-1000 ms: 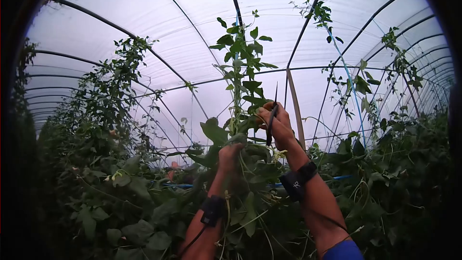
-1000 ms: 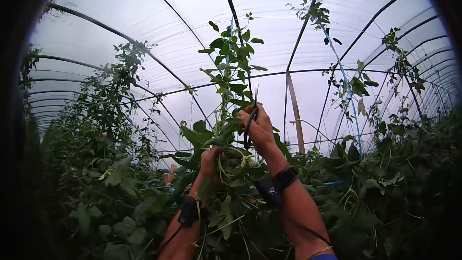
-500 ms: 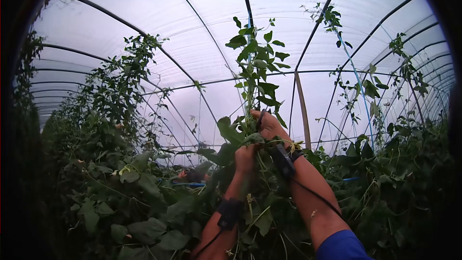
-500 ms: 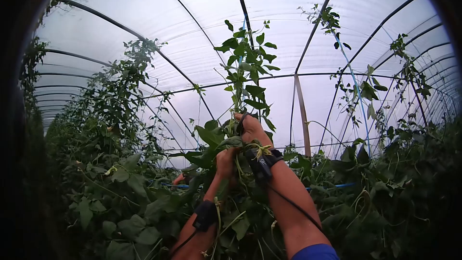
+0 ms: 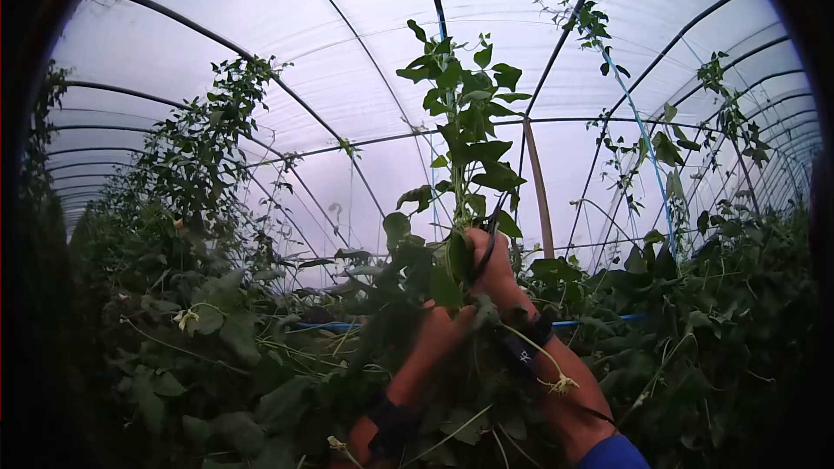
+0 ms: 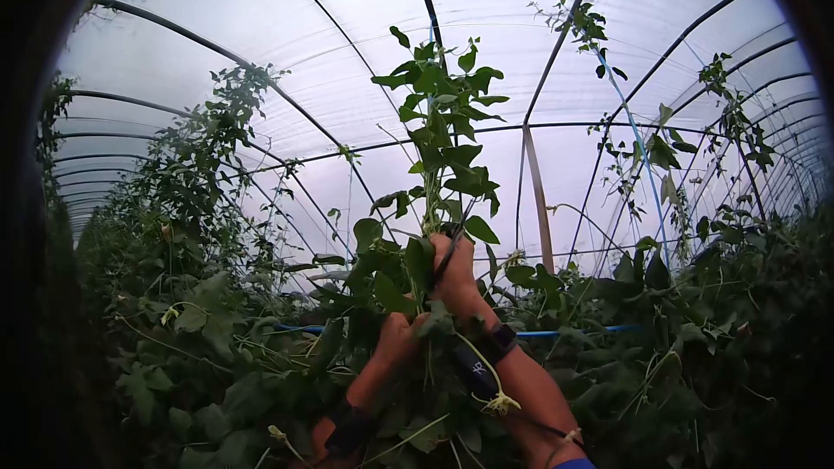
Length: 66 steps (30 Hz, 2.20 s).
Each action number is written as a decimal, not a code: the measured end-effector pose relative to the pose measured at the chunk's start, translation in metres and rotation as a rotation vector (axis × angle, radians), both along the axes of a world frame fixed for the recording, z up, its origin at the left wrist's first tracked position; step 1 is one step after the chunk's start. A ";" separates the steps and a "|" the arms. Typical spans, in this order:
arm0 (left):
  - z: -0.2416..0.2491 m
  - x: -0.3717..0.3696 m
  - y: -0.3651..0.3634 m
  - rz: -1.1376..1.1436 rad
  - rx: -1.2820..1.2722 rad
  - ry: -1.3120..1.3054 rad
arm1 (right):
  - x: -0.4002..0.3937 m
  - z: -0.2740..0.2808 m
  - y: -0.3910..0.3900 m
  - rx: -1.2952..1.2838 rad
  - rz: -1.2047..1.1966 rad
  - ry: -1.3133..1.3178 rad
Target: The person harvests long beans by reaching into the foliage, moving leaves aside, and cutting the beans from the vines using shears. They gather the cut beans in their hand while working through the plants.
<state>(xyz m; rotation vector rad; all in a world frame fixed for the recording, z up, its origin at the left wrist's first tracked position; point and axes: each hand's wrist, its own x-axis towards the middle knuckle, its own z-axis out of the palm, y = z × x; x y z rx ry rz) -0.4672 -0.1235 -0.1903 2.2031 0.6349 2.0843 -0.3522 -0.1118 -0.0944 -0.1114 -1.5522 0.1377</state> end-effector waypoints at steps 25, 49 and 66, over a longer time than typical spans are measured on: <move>0.016 -0.036 -0.129 0.561 0.034 0.898 | -0.005 -0.049 0.049 0.102 0.233 0.202; 0.128 -0.027 0.022 0.647 0.029 0.530 | -0.033 -0.058 0.033 0.092 0.355 0.348; 0.086 -0.005 0.002 -0.145 0.165 0.251 | -0.006 -0.076 0.020 0.092 0.323 0.178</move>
